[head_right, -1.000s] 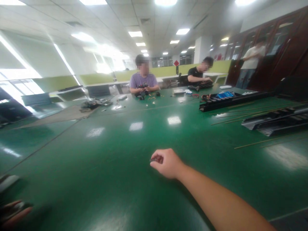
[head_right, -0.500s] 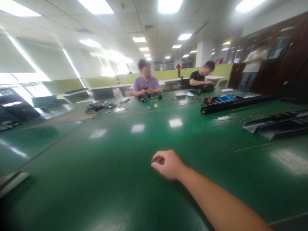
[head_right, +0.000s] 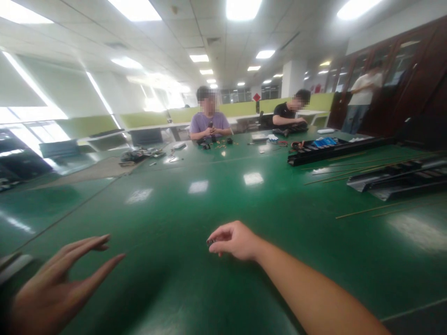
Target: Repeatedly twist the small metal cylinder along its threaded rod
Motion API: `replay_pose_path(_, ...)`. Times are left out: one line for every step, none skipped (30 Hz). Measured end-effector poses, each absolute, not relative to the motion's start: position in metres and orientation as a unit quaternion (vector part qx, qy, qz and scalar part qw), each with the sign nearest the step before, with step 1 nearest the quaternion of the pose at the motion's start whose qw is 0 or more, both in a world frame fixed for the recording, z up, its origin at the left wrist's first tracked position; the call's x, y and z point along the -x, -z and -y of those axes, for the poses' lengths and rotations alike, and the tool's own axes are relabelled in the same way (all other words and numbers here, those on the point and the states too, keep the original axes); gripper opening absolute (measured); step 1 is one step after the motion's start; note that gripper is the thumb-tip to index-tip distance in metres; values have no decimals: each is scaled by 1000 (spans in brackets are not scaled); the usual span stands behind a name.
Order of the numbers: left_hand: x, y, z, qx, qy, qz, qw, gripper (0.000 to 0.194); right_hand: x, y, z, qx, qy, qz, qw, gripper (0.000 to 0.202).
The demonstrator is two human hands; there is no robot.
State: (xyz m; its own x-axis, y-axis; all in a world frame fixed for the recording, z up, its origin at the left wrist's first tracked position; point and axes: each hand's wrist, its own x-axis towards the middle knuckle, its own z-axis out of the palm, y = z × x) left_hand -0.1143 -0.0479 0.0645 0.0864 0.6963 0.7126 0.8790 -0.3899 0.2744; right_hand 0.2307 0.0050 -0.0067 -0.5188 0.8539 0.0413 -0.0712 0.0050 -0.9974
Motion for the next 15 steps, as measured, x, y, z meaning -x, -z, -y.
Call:
replay_pose_path(101,-62,44,750,392,523,99,44,-232,6,-5,315,-637,602,364,35)
replay_pose_path(86,-61,40,782,372,495,70,47,-232,5,-5,310,-645,599,359,35)
replay_pose_path(71,-59,35,817,350,457,37,52,-233,5,-5,307,-653,597,352,36)
replay_pose_path(55,-58,32,843,324,428,0,58,-233,5,-5,306,-660,593,346,38)
replay_pose_path(40,-56,28,863,300,406,-34,64,-234,6,-5,307,-667,588,339,40)
replay_pose_path(26,-55,26,874,283,389,-66,66,-234,6,-5,307,-674,583,334,42)
replay_pose_path(13,-54,24,882,272,373,-96,64,-234,7,-5,305,-682,576,332,43)
replay_pose_path(1,-54,22,887,267,356,-123,58,-234,7,-5,299,-689,569,334,43)
replay_pose_path(-8,-53,21,891,268,337,-145,50,-234,7,-5,290,-696,564,336,43)
replay_pose_path(-16,-52,20,893,274,318,-161,42,-234,7,-5,281,-702,560,338,42)
replay_pose_path(-22,-51,20,894,286,301,-168,34,-234,7,-4,273,-706,558,339,42)
replay_pose_path(-27,-50,20,893,301,288,-170,29,-234,7,-4,267,-710,557,339,41)
replay_pose_path(-30,-49,20,890,317,279,-170,25,-234,7,-4,263,-713,555,339,40)
replay_pose_path(-32,-48,21,886,330,276,-172,23,-233,7,-3,260,-715,553,340,39)
replay_pose_path(-33,-47,22,881,339,277,-177,21,-233,7,-3,257,-716,551,341,38)
